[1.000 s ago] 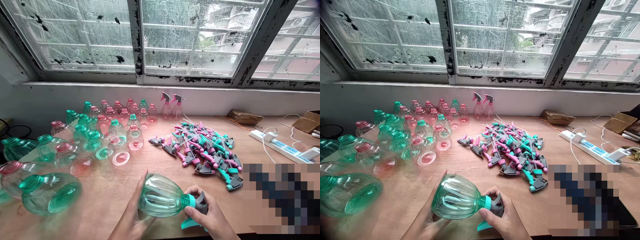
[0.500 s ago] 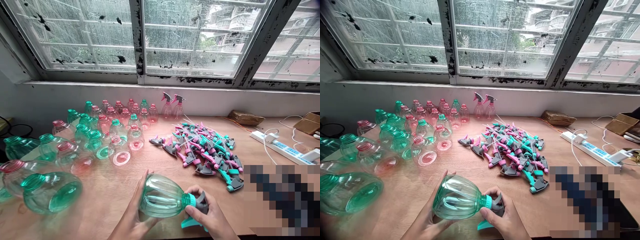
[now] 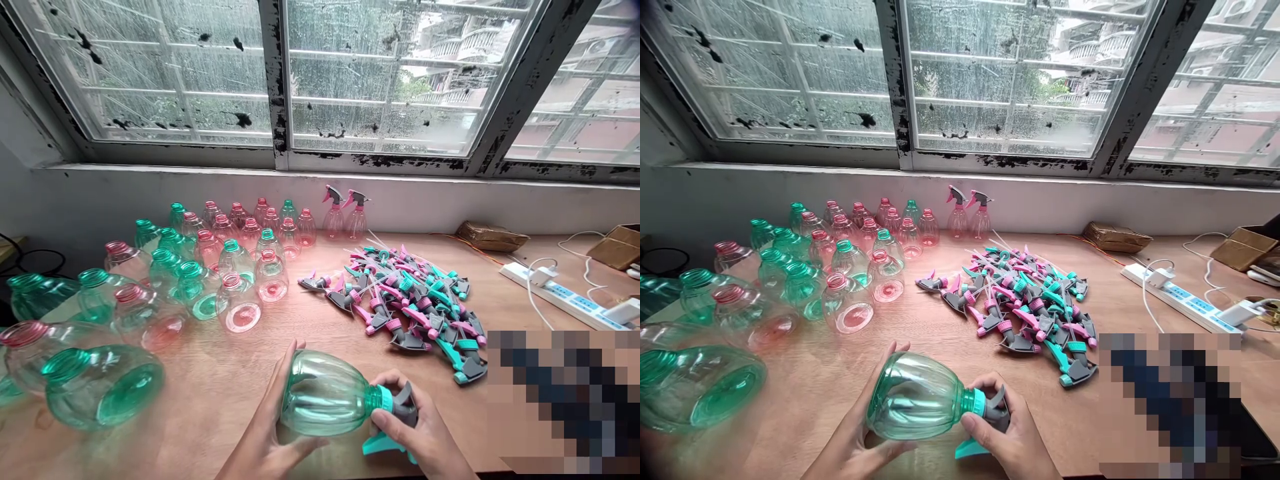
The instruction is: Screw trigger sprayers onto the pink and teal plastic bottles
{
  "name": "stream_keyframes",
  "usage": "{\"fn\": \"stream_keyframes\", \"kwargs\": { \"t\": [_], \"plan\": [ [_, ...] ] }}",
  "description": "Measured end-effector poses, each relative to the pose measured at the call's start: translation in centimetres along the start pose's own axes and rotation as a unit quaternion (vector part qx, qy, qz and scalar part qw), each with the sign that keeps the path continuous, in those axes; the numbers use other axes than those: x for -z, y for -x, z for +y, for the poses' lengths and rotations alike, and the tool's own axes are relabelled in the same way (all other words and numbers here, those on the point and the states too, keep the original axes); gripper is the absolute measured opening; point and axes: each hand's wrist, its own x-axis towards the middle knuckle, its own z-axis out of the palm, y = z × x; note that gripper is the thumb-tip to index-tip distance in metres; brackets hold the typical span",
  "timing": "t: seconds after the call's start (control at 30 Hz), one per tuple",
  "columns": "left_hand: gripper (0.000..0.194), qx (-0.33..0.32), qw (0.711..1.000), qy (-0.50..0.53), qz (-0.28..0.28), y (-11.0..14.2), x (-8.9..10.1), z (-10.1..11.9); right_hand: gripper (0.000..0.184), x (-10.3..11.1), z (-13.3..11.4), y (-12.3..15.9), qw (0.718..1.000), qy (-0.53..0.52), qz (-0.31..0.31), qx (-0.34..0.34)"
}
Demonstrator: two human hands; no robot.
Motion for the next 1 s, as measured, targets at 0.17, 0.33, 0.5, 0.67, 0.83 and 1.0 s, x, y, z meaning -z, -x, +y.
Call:
{"fn": "stream_keyframes", "kwargs": {
  "t": [0.17,0.33,0.5,0.67,0.83,1.0],
  "plan": [
    [0.099,0.0,1.0,-0.015,0.005,0.2,-0.2,0.5,0.047,-0.2,-0.4,0.1,1.0,0.0,-0.005,-0.005],
    [0.106,0.019,1.0,0.0,0.01,0.5,-0.1,1.2,0.046,-0.3,-0.8,0.3,0.999,0.003,-0.027,-0.017],
    [0.1,0.03,0.999,0.004,0.028,0.4,-0.2,1.1,0.044,-0.1,-0.8,0.2,0.999,0.009,-0.032,-0.016],
    [0.094,0.008,0.999,0.005,0.037,0.3,-0.8,1.2,0.043,0.3,-0.3,0.0,0.999,-0.001,-0.037,-0.011],
    [0.099,0.007,1.0,-0.004,0.029,0.5,-0.6,1.2,0.045,0.3,-0.3,0.1,0.999,0.014,-0.028,-0.008],
    [0.1,0.038,0.999,0.015,0.001,0.7,0.0,1.0,0.045,0.2,-0.4,0.1,0.999,0.003,-0.031,-0.008]
  ]
}}
